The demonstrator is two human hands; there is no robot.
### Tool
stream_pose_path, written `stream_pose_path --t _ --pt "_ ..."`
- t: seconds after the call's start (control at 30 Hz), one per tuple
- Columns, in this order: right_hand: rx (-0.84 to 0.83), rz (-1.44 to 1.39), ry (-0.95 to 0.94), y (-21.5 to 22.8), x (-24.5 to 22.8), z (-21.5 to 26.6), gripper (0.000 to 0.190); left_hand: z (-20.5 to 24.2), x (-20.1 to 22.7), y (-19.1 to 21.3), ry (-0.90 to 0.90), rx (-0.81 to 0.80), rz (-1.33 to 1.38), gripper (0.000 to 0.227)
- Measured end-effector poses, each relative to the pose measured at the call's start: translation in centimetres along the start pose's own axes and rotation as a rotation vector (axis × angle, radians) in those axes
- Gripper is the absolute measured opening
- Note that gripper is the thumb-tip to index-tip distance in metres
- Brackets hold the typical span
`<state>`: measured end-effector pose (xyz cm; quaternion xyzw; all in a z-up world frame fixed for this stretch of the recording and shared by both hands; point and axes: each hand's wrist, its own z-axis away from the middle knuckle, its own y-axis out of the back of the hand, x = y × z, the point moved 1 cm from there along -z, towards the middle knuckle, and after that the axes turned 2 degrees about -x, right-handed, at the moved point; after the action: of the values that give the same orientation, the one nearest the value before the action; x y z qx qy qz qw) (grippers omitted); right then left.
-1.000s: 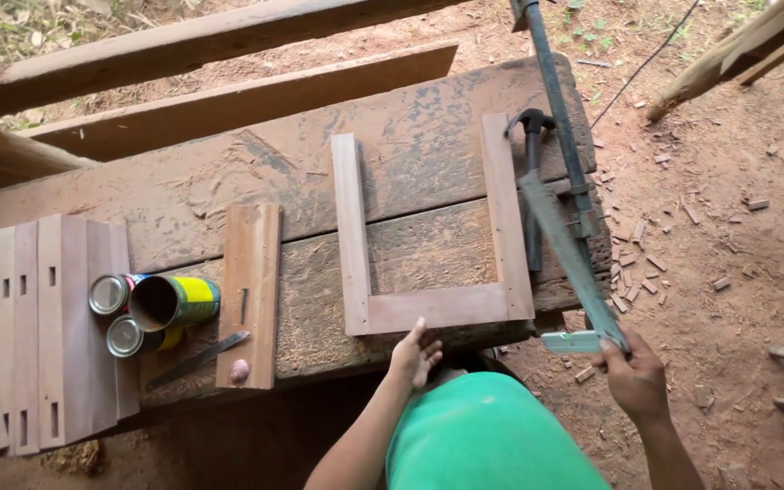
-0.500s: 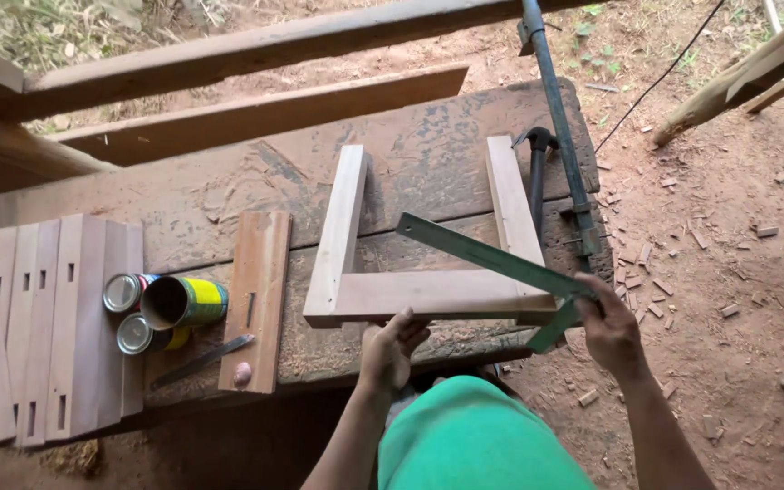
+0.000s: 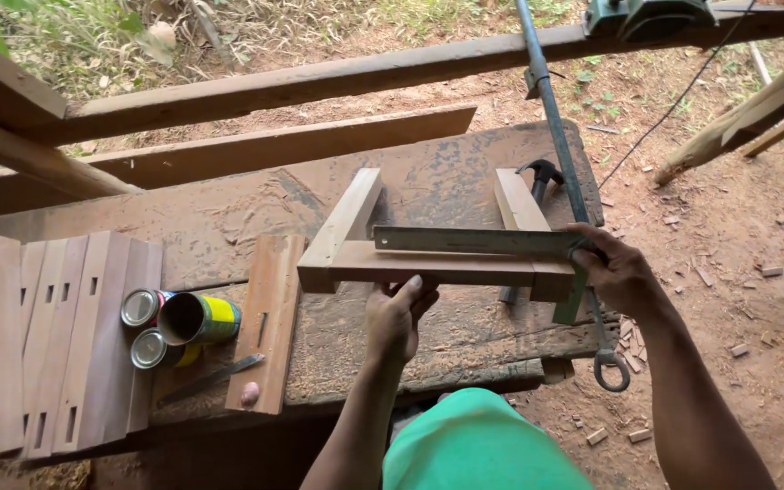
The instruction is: The person assembles a rectangular wooden frame on a rustic workbench. They position wood pieces together, use a hammer to drive nails at the joints, apply glue from a can to a joint, check alignment with a try square, and secure the frame with a long bar clamp, adjusting the pieces as they work.
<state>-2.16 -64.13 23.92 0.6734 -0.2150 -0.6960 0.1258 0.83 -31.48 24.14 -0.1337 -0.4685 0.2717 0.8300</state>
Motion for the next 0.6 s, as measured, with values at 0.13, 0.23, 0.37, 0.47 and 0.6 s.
stream_pose_path --t 0.13,0.23,0.37,0.47,0.6 --pt "-0.021 0.048 -0.06 0.3 -0.1 -1.0 0.05 0.4 2.0 -0.4 0.053 -0.164 0.013 0.04" --pt "-0.031 0.049 -0.028 0.5 -0.6 -1.6 0.049 0.4 2.7 -1.0 0.046 -0.188 -0.018 0.037" --pt "-0.025 0.055 -0.037 1.0 -0.8 -2.5 0.05 -0.2 3.1 -1.4 0.027 -0.232 -0.019 0.04" --pt "-0.021 0.092 0.005 1.5 -0.2 -3.3 0.048 -0.5 3.4 -1.8 0.033 -0.254 -0.022 0.044" --pt "-0.032 0.102 0.04 1.9 -0.3 -4.3 0.046 -0.5 4.0 -2.3 0.038 -0.253 -0.01 0.044"
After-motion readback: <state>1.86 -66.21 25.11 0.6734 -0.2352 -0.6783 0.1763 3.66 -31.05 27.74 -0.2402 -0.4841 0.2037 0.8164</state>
